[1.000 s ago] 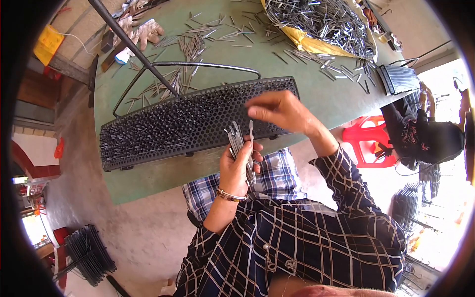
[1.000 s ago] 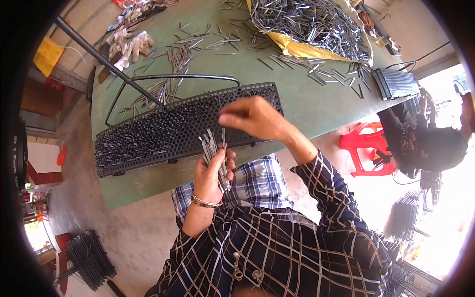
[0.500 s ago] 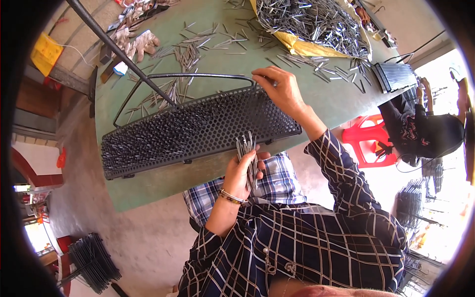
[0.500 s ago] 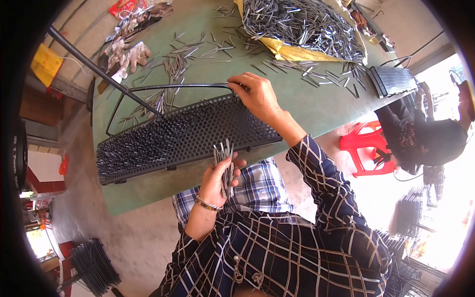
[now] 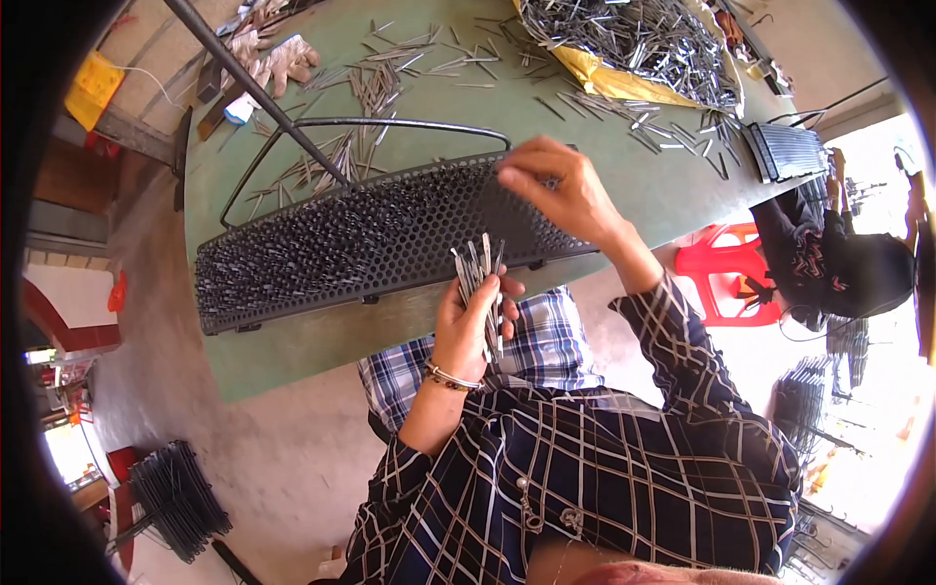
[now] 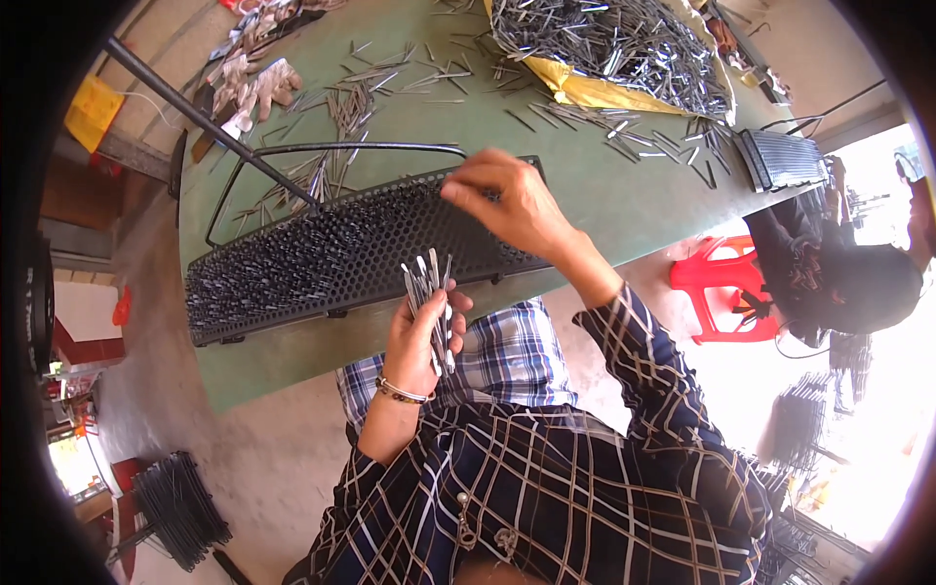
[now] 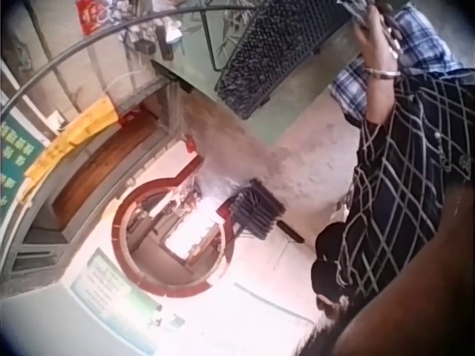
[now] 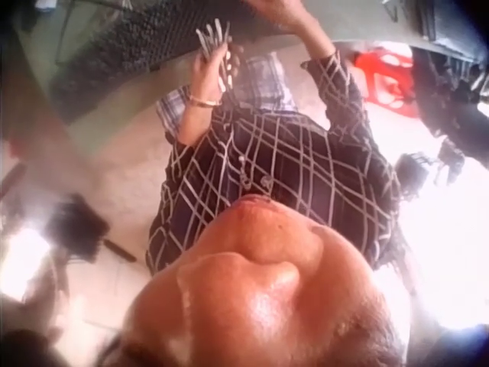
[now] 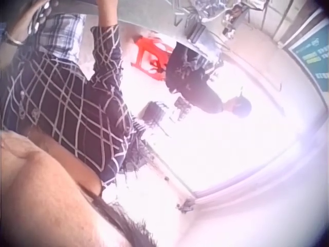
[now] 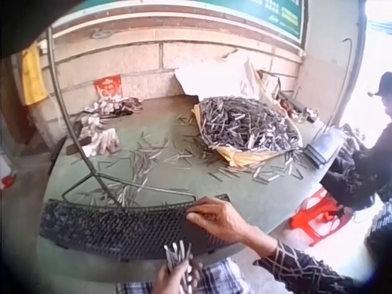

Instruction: Manually inserting small metal pins into the holes of a perforated mesh sheet on a workbench.

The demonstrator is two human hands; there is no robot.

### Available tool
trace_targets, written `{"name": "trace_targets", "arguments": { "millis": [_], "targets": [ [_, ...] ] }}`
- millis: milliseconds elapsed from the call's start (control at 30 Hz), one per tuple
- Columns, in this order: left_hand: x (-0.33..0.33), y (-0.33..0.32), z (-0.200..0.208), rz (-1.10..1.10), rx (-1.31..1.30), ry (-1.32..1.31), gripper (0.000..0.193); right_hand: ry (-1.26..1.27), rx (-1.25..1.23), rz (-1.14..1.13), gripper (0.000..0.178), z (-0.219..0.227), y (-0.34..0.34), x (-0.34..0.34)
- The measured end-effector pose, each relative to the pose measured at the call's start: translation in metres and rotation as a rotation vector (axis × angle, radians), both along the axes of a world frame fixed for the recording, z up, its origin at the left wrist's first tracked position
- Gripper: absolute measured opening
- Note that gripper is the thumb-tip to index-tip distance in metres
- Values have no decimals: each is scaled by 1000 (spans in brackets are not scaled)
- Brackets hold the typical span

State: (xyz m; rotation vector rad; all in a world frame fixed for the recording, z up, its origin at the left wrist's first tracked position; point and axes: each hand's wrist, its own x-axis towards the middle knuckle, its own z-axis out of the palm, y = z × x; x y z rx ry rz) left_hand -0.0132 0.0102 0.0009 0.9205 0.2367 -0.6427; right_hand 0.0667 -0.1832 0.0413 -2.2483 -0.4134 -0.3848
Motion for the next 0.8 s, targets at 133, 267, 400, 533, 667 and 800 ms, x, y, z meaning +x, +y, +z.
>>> {"name": "trace_targets", "arguments": {
  "millis": [133, 267, 400, 533, 667, 800],
  "targets": [
    [2, -4, 6, 0, -28, -79, 22, 497, 261, 221, 25, 7, 15, -29],
    [-1, -4, 5, -35, -9, -92, 22, 609, 357, 155, 22, 10, 15, -30],
    [-1, -1, -8, -60, 2, 10, 24, 415, 414, -101, 25, 8, 6, -15],
    [-2, -6, -8, -114, -28, 109, 26, 133, 305, -225, 21, -1, 1, 9],
    [-3, -5, -10, -109, -12, 123, 26, -16, 203, -183, 17, -15, 7, 23],
    [-3, -2, -8, -111, -4, 75, 25, -9, 131, -171, 17, -27, 6, 24]
  ]
}}
